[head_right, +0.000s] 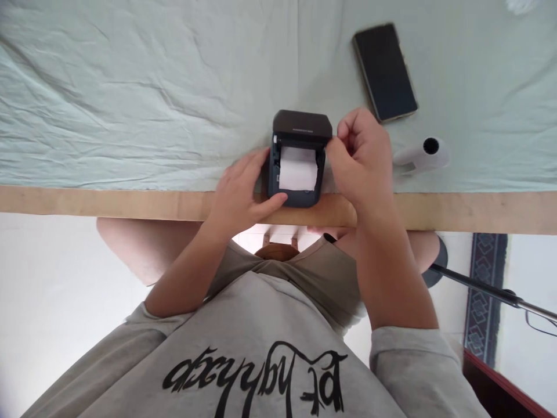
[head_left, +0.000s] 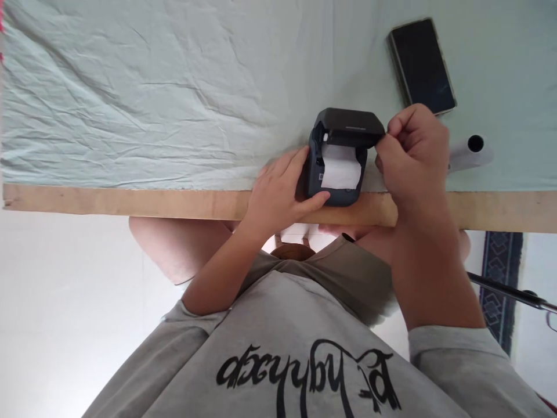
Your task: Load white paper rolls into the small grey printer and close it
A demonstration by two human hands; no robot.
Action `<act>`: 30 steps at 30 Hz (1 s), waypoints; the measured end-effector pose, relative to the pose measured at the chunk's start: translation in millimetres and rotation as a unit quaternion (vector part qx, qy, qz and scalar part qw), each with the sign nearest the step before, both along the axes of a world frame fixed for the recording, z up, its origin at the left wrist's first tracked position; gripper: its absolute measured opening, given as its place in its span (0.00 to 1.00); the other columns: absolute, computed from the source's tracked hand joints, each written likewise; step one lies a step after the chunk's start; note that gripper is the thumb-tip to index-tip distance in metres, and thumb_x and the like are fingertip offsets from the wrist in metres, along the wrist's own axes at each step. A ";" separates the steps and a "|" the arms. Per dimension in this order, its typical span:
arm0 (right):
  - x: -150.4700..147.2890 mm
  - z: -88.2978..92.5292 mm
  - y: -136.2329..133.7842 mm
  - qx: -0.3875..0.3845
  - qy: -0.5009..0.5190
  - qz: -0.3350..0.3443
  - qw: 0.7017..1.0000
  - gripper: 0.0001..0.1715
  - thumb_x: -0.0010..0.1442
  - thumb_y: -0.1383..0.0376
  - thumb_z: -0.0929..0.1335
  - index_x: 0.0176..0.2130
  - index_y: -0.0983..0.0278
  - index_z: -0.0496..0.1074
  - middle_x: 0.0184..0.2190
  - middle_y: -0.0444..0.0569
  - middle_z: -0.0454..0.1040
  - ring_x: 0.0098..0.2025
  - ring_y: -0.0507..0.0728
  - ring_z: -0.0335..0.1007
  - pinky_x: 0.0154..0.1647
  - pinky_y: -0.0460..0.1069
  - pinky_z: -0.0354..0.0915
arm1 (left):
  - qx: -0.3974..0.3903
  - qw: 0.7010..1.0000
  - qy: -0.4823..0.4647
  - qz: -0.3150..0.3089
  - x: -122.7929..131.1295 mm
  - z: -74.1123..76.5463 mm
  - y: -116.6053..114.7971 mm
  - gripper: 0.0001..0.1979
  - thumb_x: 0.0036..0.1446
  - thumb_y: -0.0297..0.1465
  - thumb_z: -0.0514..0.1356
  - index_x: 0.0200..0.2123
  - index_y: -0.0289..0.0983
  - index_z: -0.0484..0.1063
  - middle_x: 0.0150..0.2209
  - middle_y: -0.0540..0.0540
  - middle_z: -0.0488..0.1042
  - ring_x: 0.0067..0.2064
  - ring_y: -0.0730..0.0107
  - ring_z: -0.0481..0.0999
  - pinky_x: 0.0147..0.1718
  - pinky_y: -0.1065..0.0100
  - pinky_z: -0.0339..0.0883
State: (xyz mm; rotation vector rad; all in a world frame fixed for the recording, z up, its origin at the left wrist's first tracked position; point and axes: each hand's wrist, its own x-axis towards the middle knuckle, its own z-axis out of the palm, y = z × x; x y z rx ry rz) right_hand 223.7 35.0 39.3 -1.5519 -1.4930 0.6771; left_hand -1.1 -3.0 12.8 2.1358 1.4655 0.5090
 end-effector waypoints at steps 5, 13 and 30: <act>-12.4 6.0 8.4 -0.009 0.090 -0.052 0.995 0.19 0.58 0.66 0.70 0.27 0.55 0.56 0.19 0.39 0.64 0.22 0.54 0.67 0.18 0.49 0.55 | -0.008 1.000 0.000 -0.004 -0.2 2.0 -0.8 0.42 0.69 0.53 0.62 0.74 0.31 0.61 0.71 0.33 0.70 0.72 0.43 0.70 0.69 0.52 0.64; -8.3 12.3 -5.4 0.008 -0.014 0.012 1.000 0.15 0.57 0.62 0.72 0.29 0.54 0.60 0.30 0.44 0.81 0.23 0.56 0.70 0.20 0.53 0.60 | -0.002 1.000 -0.021 -0.008 -0.5 0.8 -2.2 0.42 0.68 0.57 0.61 0.73 0.34 0.62 0.71 0.33 0.70 0.70 0.43 0.71 0.68 0.50 0.64; -12.7 33.6 47.1 -0.173 -0.371 0.229 0.883 0.20 0.48 0.67 0.79 0.41 0.49 0.80 0.33 0.45 0.78 0.36 0.64 0.70 0.44 0.64 0.67 | -0.006 1.000 -0.013 -0.005 -0.3 0.8 -1.0 0.42 0.69 0.53 0.63 0.74 0.33 0.61 0.71 0.33 0.70 0.71 0.42 0.70 0.68 0.52 0.64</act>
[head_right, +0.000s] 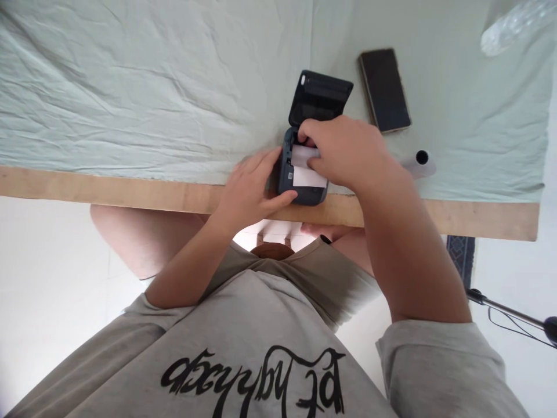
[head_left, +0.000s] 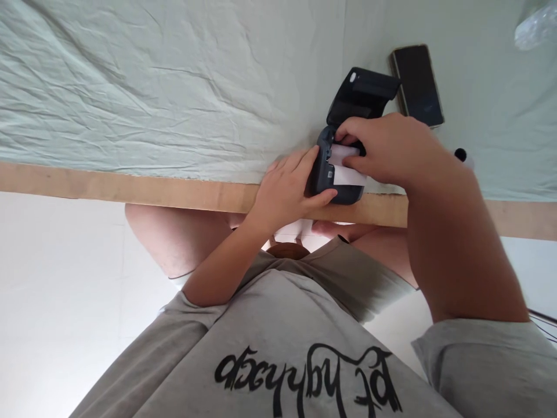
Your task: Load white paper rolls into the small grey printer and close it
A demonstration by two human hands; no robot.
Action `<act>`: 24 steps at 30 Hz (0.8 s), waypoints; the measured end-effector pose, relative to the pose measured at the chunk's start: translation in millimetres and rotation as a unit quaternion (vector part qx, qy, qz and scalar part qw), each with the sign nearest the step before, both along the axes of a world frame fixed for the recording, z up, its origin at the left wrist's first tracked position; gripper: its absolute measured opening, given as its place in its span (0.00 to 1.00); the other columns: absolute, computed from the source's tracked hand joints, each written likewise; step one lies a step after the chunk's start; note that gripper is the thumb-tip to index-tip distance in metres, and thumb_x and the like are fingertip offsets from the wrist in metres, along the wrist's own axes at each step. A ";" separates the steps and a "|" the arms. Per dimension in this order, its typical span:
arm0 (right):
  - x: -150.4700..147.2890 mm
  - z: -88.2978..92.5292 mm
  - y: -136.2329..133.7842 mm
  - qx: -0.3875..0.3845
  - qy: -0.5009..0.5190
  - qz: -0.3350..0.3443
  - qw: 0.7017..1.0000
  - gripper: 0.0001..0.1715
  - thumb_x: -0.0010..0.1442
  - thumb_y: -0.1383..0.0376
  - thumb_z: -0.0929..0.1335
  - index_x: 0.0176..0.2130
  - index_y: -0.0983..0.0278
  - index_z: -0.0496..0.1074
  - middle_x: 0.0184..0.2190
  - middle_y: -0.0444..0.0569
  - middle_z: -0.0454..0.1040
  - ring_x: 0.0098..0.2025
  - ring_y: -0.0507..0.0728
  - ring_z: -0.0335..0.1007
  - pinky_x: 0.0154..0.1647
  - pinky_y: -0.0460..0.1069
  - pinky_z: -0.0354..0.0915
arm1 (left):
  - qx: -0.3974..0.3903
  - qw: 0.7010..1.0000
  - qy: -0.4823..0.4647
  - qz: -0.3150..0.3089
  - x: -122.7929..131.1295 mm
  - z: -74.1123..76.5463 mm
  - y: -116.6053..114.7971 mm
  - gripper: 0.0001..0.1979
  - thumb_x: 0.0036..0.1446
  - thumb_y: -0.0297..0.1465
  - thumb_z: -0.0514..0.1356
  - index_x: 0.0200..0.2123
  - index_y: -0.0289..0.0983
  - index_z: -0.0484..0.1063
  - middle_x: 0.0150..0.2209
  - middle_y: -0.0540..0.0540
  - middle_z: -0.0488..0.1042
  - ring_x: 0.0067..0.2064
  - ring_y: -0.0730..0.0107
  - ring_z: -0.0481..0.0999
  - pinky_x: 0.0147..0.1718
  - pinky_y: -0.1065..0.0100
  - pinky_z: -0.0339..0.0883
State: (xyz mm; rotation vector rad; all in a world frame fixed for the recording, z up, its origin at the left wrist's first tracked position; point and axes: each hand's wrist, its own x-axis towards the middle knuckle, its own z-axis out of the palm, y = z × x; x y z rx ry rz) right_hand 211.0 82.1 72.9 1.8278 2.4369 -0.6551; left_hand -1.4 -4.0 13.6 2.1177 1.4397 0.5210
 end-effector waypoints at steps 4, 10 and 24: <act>5.5 2.9 3.8 0.005 0.025 0.023 0.999 0.19 0.48 0.68 0.78 0.39 0.48 0.78 0.29 0.43 0.75 0.33 0.61 0.68 0.42 0.61 0.68 | 0.007 1.000 0.011 -0.027 -1.9 -2.5 0.5 0.49 0.67 0.61 0.59 0.75 0.30 0.58 0.71 0.29 0.69 0.71 0.40 0.69 0.68 0.51 0.62; 12.7 29.4 -17.0 0.050 0.111 0.025 0.992 0.22 0.48 0.65 0.75 0.44 0.49 0.77 0.41 0.43 0.84 0.25 0.54 0.62 0.26 0.54 0.59 | 0.016 0.999 0.010 -0.042 -2.8 -6.8 0.0 0.59 0.60 0.71 0.54 0.76 0.30 0.56 0.72 0.26 0.65 0.70 0.35 0.69 0.68 0.49 0.60; 50.8 -59.1 -64.3 0.133 0.474 -0.338 0.803 0.20 0.51 0.47 0.74 0.37 0.52 0.66 0.27 0.41 0.65 0.21 0.52 0.54 0.19 0.50 0.51 | 0.026 0.999 0.010 -0.041 -4.9 -9.9 2.5 0.67 0.52 0.76 0.41 0.76 0.29 0.57 0.72 0.26 0.66 0.72 0.35 0.67 0.69 0.50 0.60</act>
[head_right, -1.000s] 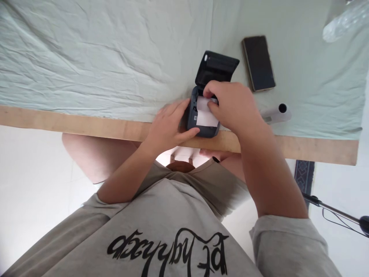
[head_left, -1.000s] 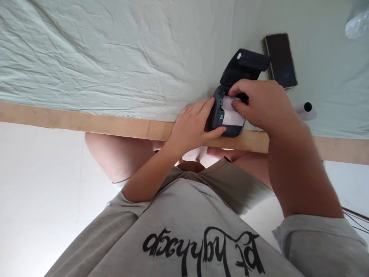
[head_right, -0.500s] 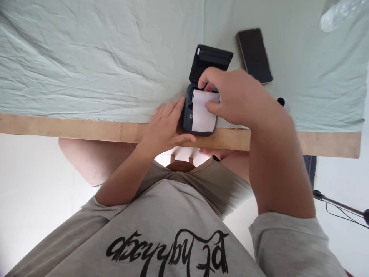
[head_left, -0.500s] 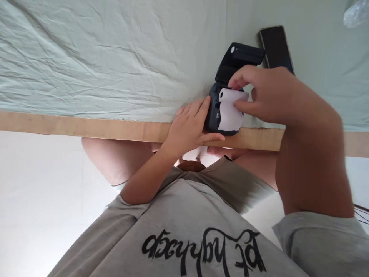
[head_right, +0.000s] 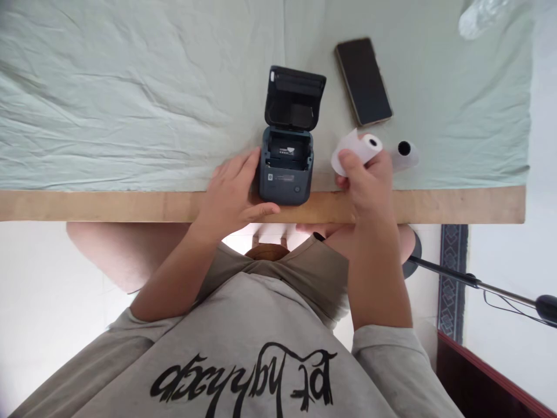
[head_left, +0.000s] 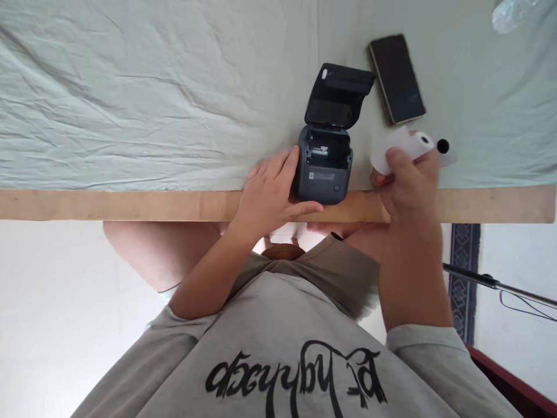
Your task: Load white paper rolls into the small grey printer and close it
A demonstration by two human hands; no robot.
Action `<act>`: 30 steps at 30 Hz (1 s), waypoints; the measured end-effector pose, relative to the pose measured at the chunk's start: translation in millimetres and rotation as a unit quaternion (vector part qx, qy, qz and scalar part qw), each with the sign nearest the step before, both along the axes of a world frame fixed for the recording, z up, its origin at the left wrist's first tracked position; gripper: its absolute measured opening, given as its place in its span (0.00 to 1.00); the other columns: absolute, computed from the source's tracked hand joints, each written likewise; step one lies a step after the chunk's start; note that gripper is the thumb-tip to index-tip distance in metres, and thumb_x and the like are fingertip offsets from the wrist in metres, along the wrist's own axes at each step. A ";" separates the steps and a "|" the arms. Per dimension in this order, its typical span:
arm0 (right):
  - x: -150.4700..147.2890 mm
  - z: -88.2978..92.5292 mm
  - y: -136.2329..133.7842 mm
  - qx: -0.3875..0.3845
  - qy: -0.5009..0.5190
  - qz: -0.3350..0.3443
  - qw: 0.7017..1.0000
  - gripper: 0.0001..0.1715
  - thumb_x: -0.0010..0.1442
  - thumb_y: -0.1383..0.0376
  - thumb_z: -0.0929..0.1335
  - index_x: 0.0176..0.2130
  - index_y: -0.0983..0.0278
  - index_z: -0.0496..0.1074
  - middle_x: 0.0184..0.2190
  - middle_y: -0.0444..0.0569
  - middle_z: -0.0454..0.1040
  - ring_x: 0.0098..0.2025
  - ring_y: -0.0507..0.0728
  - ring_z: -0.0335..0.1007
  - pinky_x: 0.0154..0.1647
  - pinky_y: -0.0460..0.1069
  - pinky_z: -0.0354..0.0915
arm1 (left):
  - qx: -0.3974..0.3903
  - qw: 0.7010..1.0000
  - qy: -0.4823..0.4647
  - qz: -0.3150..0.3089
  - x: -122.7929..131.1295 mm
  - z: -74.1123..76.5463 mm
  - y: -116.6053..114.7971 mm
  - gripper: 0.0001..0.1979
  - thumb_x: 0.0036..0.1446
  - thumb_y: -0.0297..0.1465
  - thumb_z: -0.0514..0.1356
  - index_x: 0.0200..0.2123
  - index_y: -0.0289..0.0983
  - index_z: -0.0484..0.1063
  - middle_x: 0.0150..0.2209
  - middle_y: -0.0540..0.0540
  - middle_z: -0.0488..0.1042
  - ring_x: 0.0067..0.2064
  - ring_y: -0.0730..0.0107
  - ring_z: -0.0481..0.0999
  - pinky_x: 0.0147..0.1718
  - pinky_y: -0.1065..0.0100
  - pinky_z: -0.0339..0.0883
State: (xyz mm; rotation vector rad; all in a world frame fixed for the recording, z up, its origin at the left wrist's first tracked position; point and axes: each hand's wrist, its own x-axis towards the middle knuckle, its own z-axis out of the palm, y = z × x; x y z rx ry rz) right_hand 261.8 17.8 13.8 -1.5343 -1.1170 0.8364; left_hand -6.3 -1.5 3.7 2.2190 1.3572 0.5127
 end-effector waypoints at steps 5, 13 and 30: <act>5.3 -3.6 -5.7 0.026 -0.212 0.043 0.976 0.17 0.60 0.48 0.73 0.35 0.54 0.67 0.29 0.42 0.66 0.30 0.57 0.66 0.32 0.55 0.69 | 0.006 1.000 0.003 0.005 0.5 -1.5 0.0 0.64 0.56 0.75 0.44 0.76 0.29 0.58 0.72 0.26 0.66 0.72 0.37 0.67 0.69 0.49 0.59; 4.2 -3.7 1.0 0.060 -0.328 0.038 0.942 0.22 0.56 0.62 0.73 0.50 0.51 0.69 0.45 0.47 0.78 0.43 0.62 0.74 0.44 0.60 0.71 | 0.006 1.000 0.001 0.008 0.8 -1.7 0.1 0.59 0.60 0.73 0.48 0.75 0.32 0.58 0.71 0.27 0.67 0.71 0.36 0.68 0.69 0.48 0.60; 133.5 -29.6 0.2 0.177 -0.460 -0.092 0.865 0.42 0.50 0.69 0.76 0.58 0.58 0.57 0.52 0.50 0.61 0.57 0.62 0.67 0.62 0.69 0.65 | 0.009 1.000 0.029 0.003 8.3 12.3 -6.5 0.41 0.58 0.46 0.75 0.70 0.46 0.65 0.70 0.36 0.67 0.69 0.39 0.70 0.67 0.46 0.64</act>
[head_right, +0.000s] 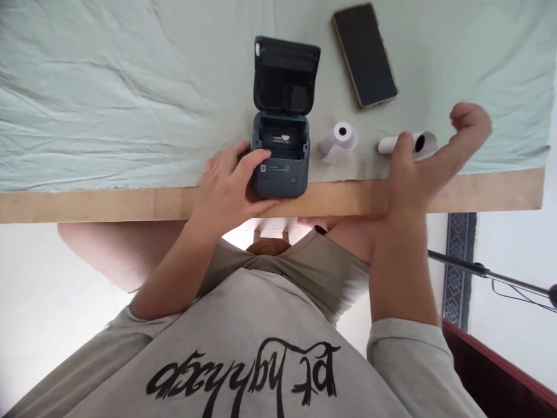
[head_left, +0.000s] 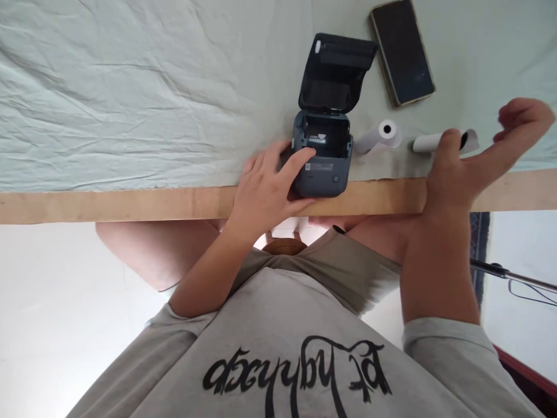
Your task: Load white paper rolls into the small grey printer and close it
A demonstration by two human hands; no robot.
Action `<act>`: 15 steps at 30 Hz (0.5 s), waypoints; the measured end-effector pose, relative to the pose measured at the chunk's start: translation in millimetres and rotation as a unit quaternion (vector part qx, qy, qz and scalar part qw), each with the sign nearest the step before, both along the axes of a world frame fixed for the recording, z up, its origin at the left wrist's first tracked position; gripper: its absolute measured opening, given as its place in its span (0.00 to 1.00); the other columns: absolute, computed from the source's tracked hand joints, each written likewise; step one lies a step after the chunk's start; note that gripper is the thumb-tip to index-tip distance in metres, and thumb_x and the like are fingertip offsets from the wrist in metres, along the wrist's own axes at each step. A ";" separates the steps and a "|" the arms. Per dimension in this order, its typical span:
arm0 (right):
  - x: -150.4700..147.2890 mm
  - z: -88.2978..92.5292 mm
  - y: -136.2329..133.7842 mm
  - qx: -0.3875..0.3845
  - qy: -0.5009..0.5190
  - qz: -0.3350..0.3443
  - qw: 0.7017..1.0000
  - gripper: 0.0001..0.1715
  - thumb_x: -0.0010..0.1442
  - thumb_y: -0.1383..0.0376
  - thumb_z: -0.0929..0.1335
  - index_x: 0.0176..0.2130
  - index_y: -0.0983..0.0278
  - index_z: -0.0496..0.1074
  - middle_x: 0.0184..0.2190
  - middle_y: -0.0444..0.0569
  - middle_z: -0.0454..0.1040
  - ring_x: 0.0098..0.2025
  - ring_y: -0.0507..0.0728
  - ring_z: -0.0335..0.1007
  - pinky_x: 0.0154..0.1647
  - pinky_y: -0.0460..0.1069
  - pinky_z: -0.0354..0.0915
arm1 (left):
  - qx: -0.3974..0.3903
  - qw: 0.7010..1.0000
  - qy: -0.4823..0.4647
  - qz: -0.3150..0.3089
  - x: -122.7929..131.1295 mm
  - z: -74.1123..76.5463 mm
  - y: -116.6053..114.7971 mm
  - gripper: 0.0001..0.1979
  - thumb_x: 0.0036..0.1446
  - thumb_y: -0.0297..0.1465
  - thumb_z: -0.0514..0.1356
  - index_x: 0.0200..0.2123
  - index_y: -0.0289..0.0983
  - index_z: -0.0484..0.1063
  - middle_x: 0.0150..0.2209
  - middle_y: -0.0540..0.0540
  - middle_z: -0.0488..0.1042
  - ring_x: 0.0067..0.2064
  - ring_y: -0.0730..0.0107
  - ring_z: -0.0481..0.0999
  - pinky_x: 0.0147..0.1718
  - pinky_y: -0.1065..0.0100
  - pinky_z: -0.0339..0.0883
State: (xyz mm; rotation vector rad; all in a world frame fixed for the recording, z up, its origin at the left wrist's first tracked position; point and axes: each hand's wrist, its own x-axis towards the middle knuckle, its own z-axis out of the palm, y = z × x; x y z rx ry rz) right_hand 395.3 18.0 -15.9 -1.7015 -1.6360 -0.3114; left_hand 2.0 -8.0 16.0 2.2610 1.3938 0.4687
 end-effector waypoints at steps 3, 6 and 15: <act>6.5 -6.1 7.3 -0.022 -0.020 0.020 0.999 0.40 0.51 0.71 0.76 0.58 0.61 0.61 0.54 0.53 0.64 0.59 0.65 0.68 0.66 0.69 0.61 | -0.003 1.000 -0.011 0.003 -0.2 -1.3 0.7 0.40 0.59 0.46 0.75 0.70 0.45 0.66 0.70 0.36 0.68 0.69 0.38 0.70 0.68 0.45 0.63; 4.6 -12.6 8.4 -0.090 -0.015 -0.024 0.996 0.36 0.46 0.73 0.78 0.53 0.64 0.68 0.52 0.57 0.70 0.57 0.67 0.69 0.62 0.69 0.63 | 0.003 1.000 -0.013 0.003 -0.8 -2.0 0.5 0.39 0.59 0.46 0.74 0.69 0.45 0.66 0.70 0.36 0.68 0.69 0.38 0.70 0.67 0.45 0.63; 4.3 -8.9 3.4 -0.165 -0.035 -0.119 0.978 0.37 0.36 0.64 0.87 0.44 0.64 0.75 0.47 0.57 0.76 0.50 0.65 0.73 0.55 0.63 0.66 | 0.030 0.999 -0.012 0.001 -1.2 -2.3 1.2 0.37 0.59 0.46 0.74 0.68 0.45 0.68 0.67 0.35 0.71 0.65 0.41 0.75 0.63 0.45 0.68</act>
